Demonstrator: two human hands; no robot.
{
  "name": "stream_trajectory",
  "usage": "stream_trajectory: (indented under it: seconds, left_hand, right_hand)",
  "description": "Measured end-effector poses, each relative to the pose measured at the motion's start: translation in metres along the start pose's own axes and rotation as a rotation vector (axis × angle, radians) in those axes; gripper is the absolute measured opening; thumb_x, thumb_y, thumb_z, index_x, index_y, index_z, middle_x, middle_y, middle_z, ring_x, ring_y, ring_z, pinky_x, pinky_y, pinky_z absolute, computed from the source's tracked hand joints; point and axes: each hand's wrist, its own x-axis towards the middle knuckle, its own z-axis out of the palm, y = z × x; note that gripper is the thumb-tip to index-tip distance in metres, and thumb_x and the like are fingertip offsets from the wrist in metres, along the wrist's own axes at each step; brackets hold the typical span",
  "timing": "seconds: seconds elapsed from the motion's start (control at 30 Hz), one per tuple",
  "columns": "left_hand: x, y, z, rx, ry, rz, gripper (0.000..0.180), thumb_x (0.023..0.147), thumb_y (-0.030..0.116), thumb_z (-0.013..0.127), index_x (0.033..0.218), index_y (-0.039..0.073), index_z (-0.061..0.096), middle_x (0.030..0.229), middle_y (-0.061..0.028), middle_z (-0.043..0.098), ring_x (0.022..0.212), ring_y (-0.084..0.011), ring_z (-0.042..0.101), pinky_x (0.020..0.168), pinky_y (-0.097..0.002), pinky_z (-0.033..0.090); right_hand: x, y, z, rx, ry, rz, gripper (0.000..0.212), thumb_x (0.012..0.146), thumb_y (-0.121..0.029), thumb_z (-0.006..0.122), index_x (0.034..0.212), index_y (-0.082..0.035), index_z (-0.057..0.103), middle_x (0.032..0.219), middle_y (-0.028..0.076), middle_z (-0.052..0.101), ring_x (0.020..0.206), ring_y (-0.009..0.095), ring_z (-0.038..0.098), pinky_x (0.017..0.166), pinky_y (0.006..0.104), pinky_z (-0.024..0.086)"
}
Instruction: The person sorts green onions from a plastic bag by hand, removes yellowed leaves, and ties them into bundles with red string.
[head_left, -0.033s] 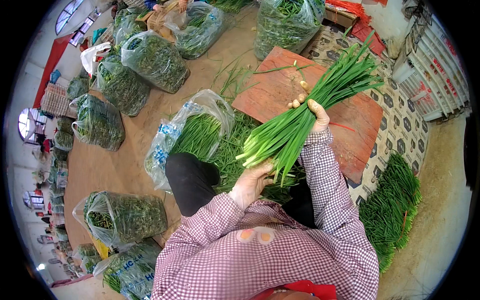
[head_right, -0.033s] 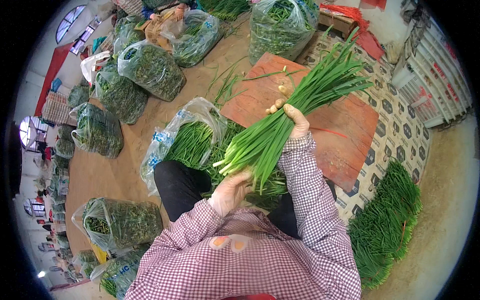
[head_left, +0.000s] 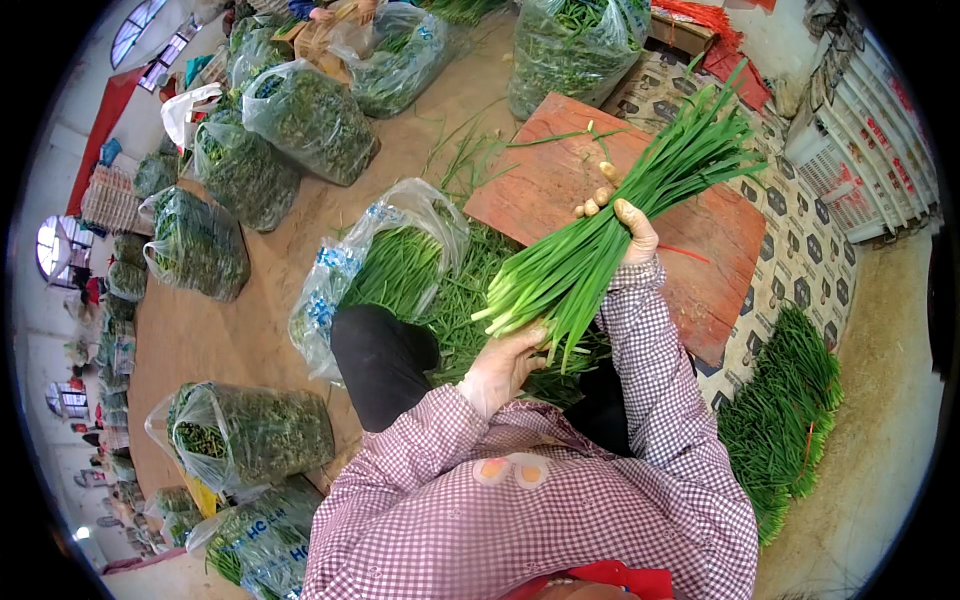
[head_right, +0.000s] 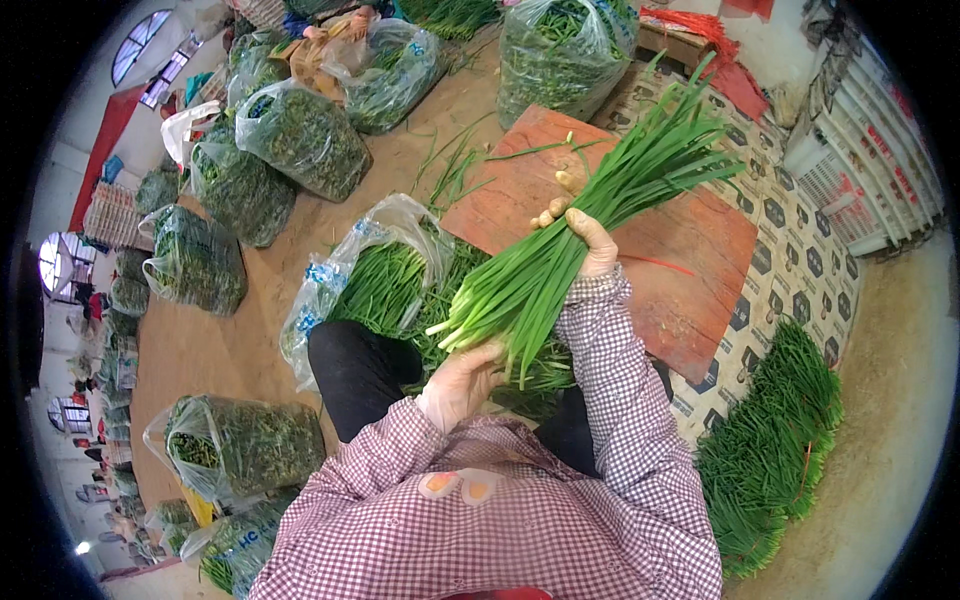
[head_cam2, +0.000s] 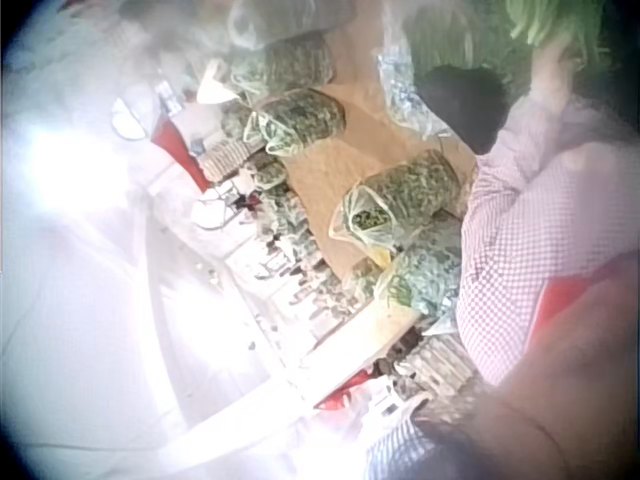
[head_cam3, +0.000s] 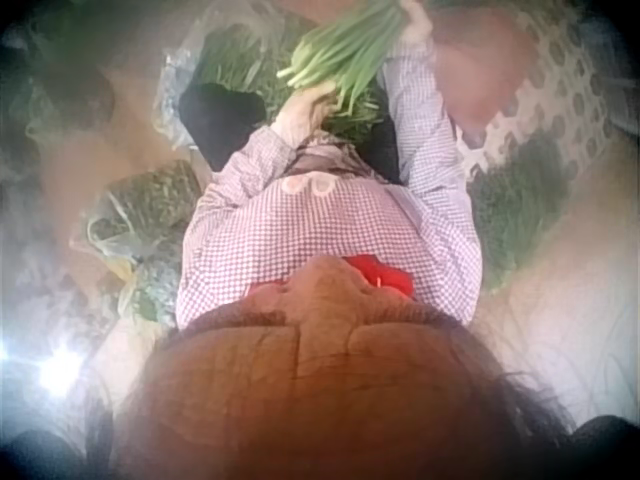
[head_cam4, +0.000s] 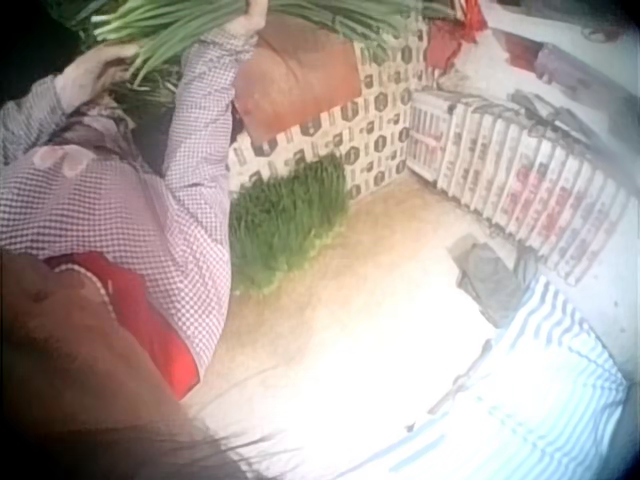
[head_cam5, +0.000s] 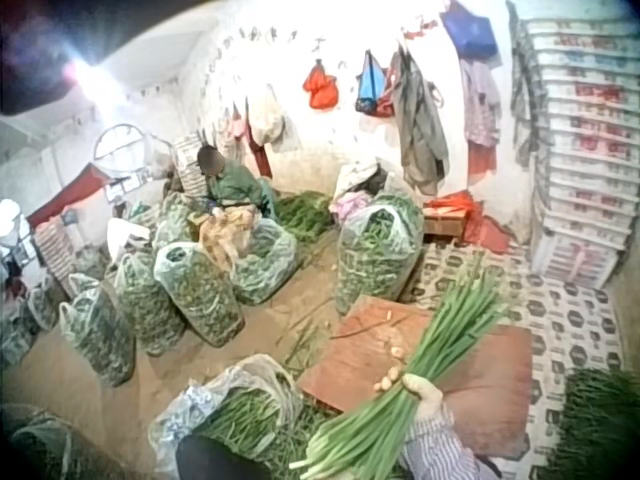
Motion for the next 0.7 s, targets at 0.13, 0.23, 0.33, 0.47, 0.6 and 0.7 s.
stream_trajectory:
  seconds: [0.13,0.23,0.33,0.47,0.6,0.7]
  left_hand:
    - [0.001,0.006,-0.004,-0.012,-0.072,-0.056,0.043,0.09,0.014,0.059,0.13,0.007,0.047,0.128,-0.0065,0.054,0.11,-0.0185,0.053,0.087,-0.0371,0.043]
    - [0.001,0.015,-0.007,0.032,-0.075,-0.102,0.045,0.091,0.011,0.054,0.134,0.004,0.041,0.136,-0.0104,0.048,0.115,-0.024,0.051,0.092,-0.0415,0.043]
    - [0.003,0.019,-0.011,0.058,-0.112,-0.061,0.045,0.092,0.01,0.055,0.134,0.004,0.04,0.133,-0.0107,0.049,0.115,-0.026,0.051,0.094,-0.0425,0.042]
    - [0.0,0.026,-0.012,0.117,-0.134,-0.049,0.045,0.092,0.011,0.056,0.134,0.003,0.041,0.128,-0.0109,0.052,0.115,-0.0245,0.051,0.095,-0.0401,0.042]
    - [-0.001,0.038,-0.032,0.313,-0.039,-0.18,0.044,0.091,0.016,0.059,0.128,-0.002,0.047,0.124,-0.0122,0.055,0.113,-0.0209,0.053,0.096,-0.0353,0.042]
    - [0.004,0.037,-0.075,0.536,0.07,-0.143,0.036,0.091,0.019,0.059,0.119,-0.004,0.055,0.112,-0.0108,0.062,0.103,-0.0193,0.059,0.089,-0.0334,0.046]
  right_hand:
    - [0.001,-0.001,-0.001,-0.015,-0.024,0.003,0.052,0.086,-0.01,0.056,0.133,0.002,0.04,0.093,0.009,0.063,0.088,0.022,0.061,0.091,0.0396,0.048]
    - [0.001,-0.002,-0.001,0.008,-0.009,0.005,0.052,0.085,-0.01,0.057,0.133,0.002,0.04,0.093,0.009,0.063,0.088,0.022,0.061,0.091,0.0399,0.048]
    - [0.001,-0.002,-0.001,0.03,-0.005,0.003,0.053,0.085,-0.01,0.056,0.134,0.002,0.039,0.093,0.009,0.062,0.088,0.022,0.06,0.091,0.0398,0.047]
    - [-0.001,-0.005,0.007,0.028,0.092,-0.053,0.049,0.083,-0.007,0.057,0.13,0.0,0.045,0.09,0.008,0.062,0.085,0.021,0.06,0.088,0.0399,0.049]
    - [0.003,-0.024,-0.006,-0.001,0.054,-0.126,0.049,0.085,-0.009,0.055,0.131,0.001,0.043,0.092,0.008,0.061,0.086,0.021,0.06,0.089,0.039,0.048]
    - [0.002,-0.04,-0.013,-0.033,0.05,-0.193,0.051,0.086,-0.01,0.056,0.133,0.003,0.04,0.094,0.007,0.059,0.09,0.022,0.059,0.093,0.0382,0.047]
